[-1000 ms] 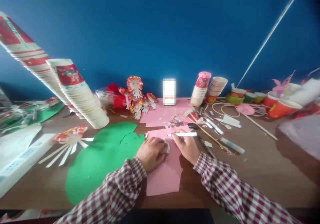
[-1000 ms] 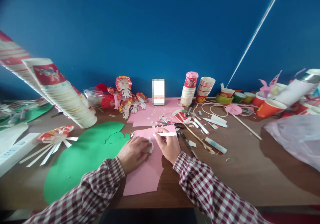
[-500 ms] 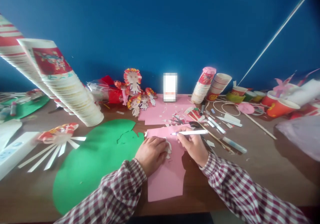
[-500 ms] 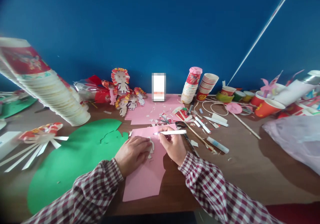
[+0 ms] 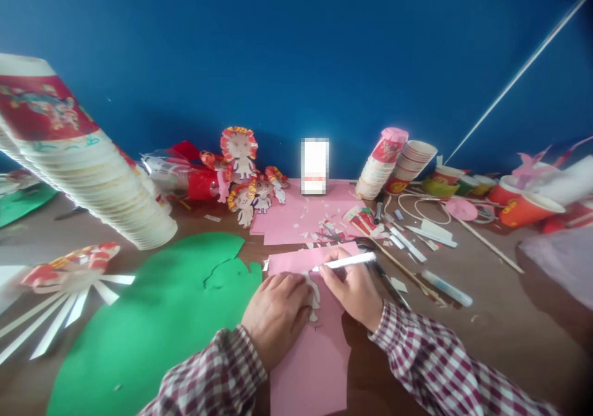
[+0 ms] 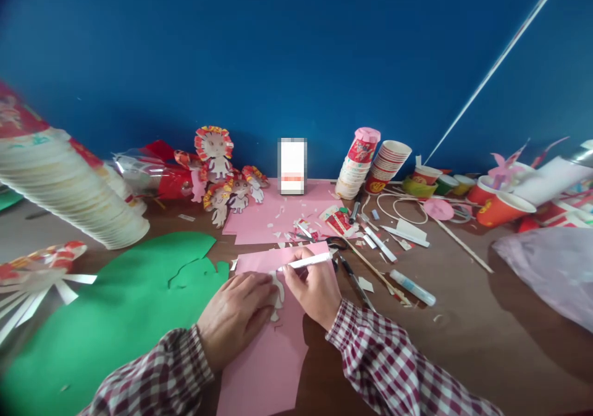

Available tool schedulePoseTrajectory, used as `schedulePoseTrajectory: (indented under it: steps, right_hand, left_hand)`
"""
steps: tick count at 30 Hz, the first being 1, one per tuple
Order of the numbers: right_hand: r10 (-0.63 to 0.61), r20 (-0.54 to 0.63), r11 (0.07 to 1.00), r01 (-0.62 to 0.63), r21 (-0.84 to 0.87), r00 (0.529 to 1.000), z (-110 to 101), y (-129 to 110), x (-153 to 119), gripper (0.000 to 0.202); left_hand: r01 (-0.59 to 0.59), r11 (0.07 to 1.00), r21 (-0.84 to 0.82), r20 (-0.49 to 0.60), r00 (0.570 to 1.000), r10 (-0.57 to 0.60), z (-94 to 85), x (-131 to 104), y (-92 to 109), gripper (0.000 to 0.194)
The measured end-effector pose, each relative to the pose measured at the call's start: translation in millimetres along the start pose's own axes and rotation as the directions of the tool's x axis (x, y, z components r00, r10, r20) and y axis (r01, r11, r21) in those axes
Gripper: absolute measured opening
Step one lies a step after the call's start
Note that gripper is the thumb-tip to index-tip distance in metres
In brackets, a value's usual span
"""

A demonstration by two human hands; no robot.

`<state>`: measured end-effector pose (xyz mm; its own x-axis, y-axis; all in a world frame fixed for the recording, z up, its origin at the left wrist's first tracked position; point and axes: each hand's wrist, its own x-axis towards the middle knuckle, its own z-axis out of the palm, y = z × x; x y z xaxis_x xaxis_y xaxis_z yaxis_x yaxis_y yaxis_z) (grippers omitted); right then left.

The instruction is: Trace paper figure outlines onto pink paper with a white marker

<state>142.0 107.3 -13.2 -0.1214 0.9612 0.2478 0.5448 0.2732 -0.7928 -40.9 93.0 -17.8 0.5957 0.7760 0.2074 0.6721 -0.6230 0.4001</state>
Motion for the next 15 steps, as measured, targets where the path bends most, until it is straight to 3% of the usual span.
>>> schedulePoseTrajectory:
  steps: [15]
  right_hand:
    - [-0.029,0.020,0.998,0.030,-0.058,0.999,2.7,4.0,2.1,0.010]
  left_hand:
    - [-0.002,1.000,0.023,0.000,1.000,0.002,3.7,-0.3,-2.7,0.024]
